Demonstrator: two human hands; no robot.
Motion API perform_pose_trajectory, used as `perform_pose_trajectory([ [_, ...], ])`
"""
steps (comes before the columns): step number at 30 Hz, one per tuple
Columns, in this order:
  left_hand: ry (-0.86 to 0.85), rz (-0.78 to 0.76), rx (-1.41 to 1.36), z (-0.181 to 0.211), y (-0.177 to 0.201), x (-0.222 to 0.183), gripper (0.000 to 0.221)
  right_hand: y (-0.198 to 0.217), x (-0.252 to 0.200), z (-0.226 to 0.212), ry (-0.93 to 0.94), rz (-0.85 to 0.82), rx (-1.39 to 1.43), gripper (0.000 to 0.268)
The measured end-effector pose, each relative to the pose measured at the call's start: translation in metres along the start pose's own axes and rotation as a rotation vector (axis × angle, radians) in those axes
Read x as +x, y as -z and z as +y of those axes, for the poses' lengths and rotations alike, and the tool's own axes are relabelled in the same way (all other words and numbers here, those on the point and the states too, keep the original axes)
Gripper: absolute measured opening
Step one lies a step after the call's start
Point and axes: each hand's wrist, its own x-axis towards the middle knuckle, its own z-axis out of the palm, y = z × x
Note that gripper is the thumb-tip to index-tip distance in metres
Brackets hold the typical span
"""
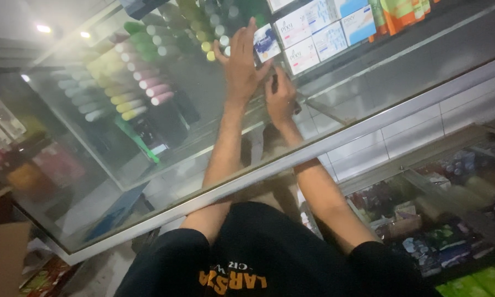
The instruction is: The person takes small boxes from a cardboard box and places them into a glass display case. They repeatedly reach into the box, pick up a small package, and arrange it on the shelf inside the case.
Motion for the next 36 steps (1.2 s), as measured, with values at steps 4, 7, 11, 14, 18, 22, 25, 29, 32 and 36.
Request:
perform_pose_trajectory([
  [4,0.087,-0.116,-0.021,-0.003,0.000,-0.004,0.133,0.001,0.001,0.001,0.057,0.025,0.061,0.026],
  [7,0.151,-0.114,-0.044,-0.014,0.007,-0.018,0.135,0.000,-0.001,0.006,0.028,0.011,0.050,0.025],
  [11,0.224,-0.037,-0.161,-0.023,0.023,-0.033,0.134,-0.003,0.000,0.007,0.050,0.072,0.059,0.026],
  [14,0.246,0.061,-0.118,-0.032,0.018,-0.054,0.119,-0.004,-0.003,0.009,0.000,0.039,0.062,0.026],
  [18,0.276,0.043,-0.100,-0.030,0.016,-0.078,0.118,0.002,0.001,-0.001,0.034,0.045,0.044,0.025],
  [22,0.237,-0.155,-0.233,-0.006,0.038,-0.092,0.110,0.010,0.008,-0.007,-0.003,-0.012,0.075,0.017],
  [25,0.209,-0.177,-0.249,0.002,0.036,-0.107,0.105,0.012,0.008,-0.007,-0.013,-0.044,0.103,0.018],
  [29,0.250,-0.203,-0.270,0.021,0.050,-0.115,0.091,0.046,0.000,-0.031,-0.165,-0.232,0.114,0.023],
  [32,0.316,-0.206,-0.408,0.027,0.056,-0.127,0.094,0.010,-0.038,0.024,-0.280,-0.385,0.145,0.024],
  [36,0.401,-0.227,-0.329,0.041,0.057,-0.142,0.074,0.090,-0.023,-0.065,-0.325,-0.878,-0.172,0.011],
])
